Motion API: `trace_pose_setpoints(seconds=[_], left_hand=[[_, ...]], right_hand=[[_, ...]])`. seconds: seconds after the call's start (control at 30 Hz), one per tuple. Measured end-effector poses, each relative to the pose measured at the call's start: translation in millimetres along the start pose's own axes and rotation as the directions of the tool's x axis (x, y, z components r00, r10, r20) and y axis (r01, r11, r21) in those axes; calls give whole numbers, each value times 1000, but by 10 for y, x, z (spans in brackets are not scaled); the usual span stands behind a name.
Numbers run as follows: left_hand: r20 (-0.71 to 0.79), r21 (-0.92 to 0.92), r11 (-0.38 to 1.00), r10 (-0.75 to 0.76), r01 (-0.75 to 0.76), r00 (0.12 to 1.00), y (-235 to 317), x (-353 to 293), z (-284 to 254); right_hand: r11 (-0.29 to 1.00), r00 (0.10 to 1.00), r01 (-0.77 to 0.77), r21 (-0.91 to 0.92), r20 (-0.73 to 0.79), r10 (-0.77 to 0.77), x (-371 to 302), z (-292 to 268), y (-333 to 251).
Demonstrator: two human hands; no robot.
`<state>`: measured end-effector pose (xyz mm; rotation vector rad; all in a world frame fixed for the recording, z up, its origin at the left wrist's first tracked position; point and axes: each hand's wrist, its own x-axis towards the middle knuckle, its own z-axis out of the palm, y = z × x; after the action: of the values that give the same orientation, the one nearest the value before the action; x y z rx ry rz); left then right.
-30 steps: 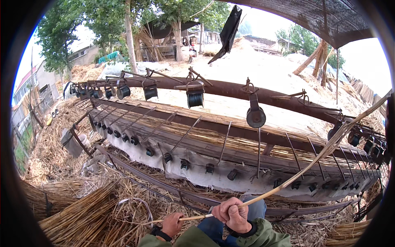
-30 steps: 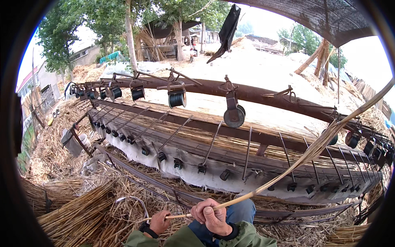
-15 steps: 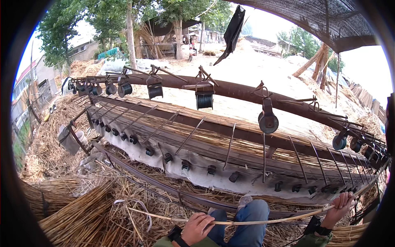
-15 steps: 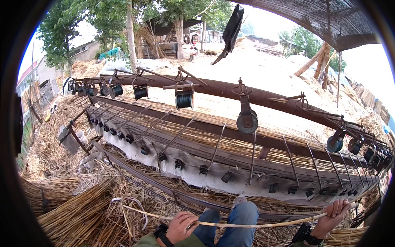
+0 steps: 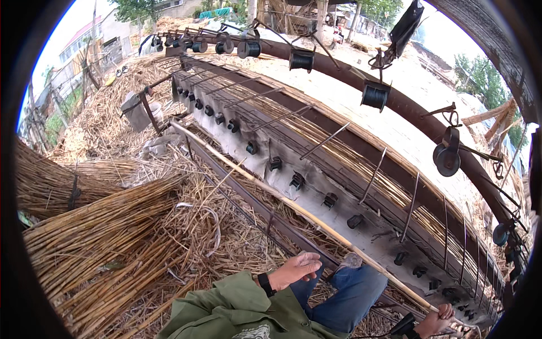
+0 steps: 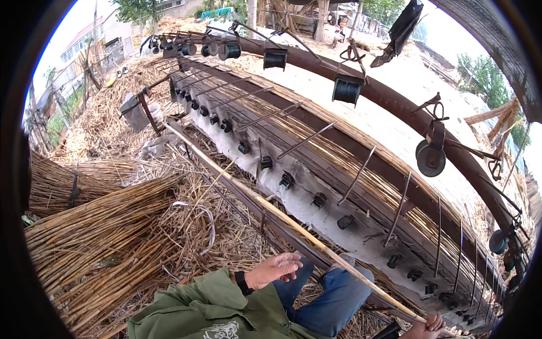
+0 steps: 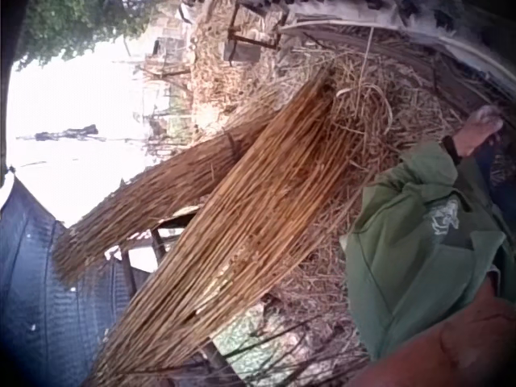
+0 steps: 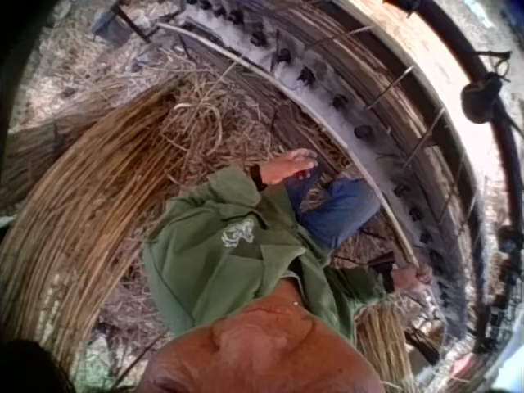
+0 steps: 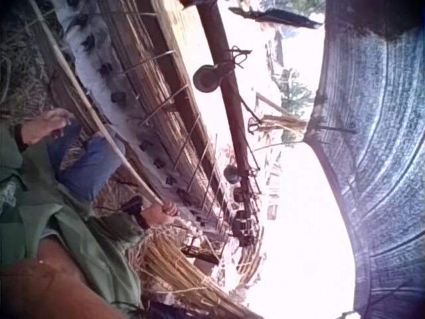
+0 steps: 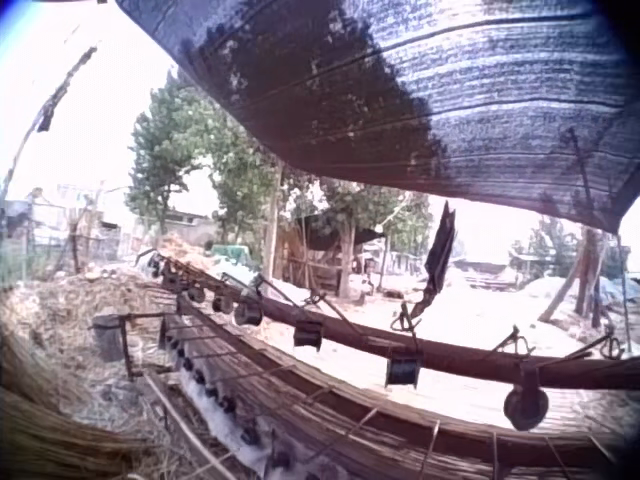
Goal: Feeding long reed or bamboo strips into a weaving machine to manufacture mats.
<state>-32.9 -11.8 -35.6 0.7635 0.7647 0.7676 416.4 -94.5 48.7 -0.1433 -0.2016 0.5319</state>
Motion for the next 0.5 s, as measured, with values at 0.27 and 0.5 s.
trace_pose_setpoints(seconds=[0.27, 0.5], left_hand=[[-126, -504, 787, 341, -356, 932, 604, -27, -438], [-168, -505, 783, 325, -364, 931, 649, 64, -557]], right_hand=[[994, 999, 40, -106, -20, -43, -91, -139, -152], [980, 960, 100, -173, -242, -141, -426, 85, 105]])
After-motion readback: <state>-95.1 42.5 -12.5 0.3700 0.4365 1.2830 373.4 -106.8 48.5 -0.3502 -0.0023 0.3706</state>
